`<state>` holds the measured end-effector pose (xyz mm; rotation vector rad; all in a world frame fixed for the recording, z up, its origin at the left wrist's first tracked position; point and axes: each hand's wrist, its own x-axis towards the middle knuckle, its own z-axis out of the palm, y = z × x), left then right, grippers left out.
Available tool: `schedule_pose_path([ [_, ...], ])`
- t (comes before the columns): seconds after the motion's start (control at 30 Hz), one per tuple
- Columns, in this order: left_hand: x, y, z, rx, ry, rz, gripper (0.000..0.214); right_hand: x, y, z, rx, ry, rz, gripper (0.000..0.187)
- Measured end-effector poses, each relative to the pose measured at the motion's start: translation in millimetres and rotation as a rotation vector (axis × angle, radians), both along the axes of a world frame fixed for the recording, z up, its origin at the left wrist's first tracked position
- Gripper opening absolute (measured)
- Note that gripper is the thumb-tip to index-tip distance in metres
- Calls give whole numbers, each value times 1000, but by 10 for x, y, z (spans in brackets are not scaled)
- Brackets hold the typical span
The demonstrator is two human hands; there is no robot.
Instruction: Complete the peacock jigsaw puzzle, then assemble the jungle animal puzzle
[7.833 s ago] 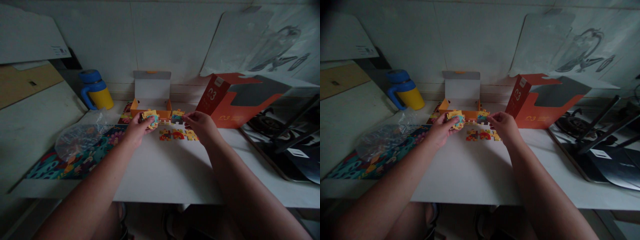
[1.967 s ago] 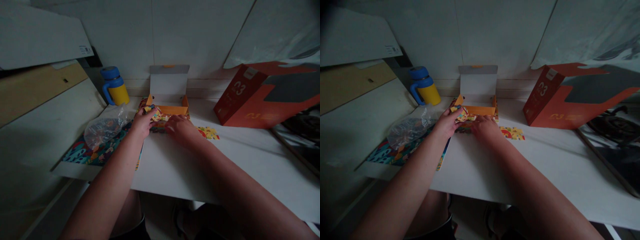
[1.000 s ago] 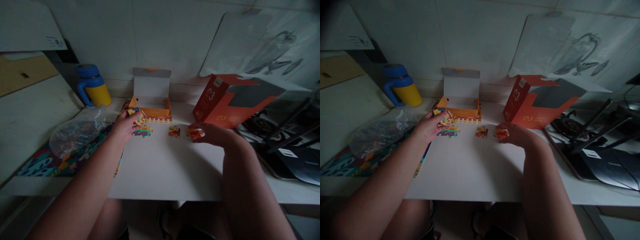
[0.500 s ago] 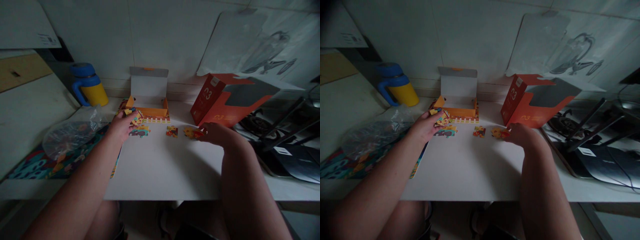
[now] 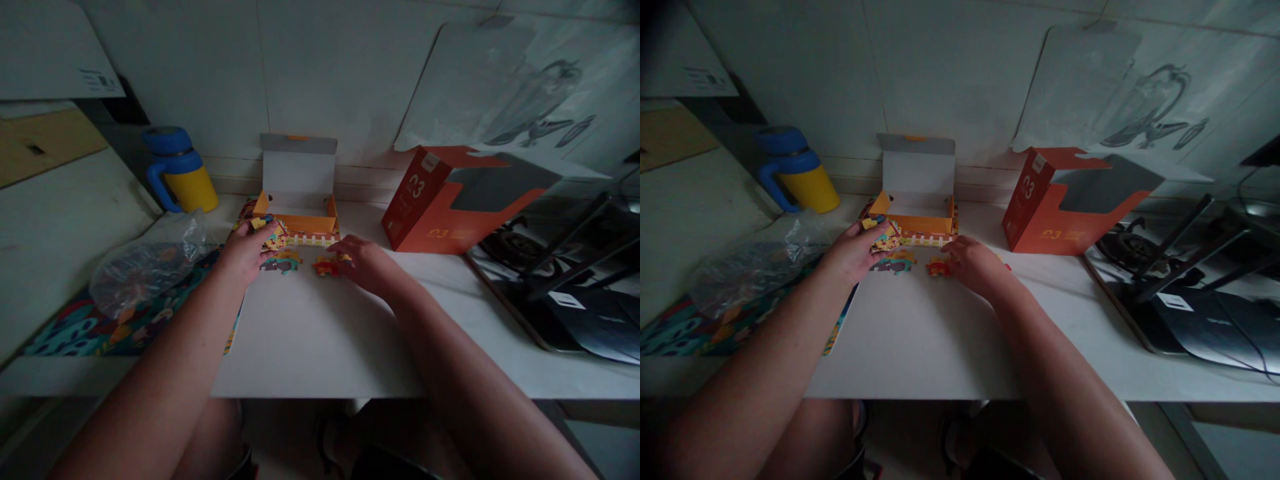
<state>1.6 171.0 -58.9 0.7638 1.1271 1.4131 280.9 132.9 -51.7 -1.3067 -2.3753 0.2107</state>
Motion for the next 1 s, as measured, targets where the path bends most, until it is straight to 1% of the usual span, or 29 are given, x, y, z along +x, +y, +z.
schedule_pose_path([
  [0.1, -15, 6, -1, 2, 1, -9, 48, 5, 27, -44, 29, 14, -24, 25],
  [0.17, -26, 15, -12, 6, 3, -14, 49, 63, 25, -62, 46, 45, -16, 24],
  [0.23, -29, 20, -21, 6, 9, -15, 49, 100, 18, -89, 27, 35, 21, 28],
  [0.33, -21, 16, -19, 0, 6, -17, 48, 95, 24, -151, -51, -52, 60, 45],
  [0.37, -17, 12, -15, -3, 3, -18, 48, 89, 29, -170, -71, -78, 70, 48],
  [0.43, -14, 7, -9, -9, -3, -15, 49, 90, 39, -189, -87, -100, 89, 46],
  [0.57, -22, 8, -12, -4, 4, -10, 50, 161, 26, -148, -135, -81, 105, 40],
  [0.77, -27, 19, -25, 0, 7, -2, 48, 312, -33, -41, -207, -60, 44, 41],
  [0.87, -28, 23, -28, 0, 13, -9, 47, 328, -47, -29, -195, -61, 66, 38],
  [0.93, -29, 24, -29, 3, 16, -13, 47, 284, -50, -48, -155, -64, 93, 41],
  [1.0, -28, 18, -25, 5, 19, -11, 47, 200, -50, -85, -137, -48, 95, 52],
])
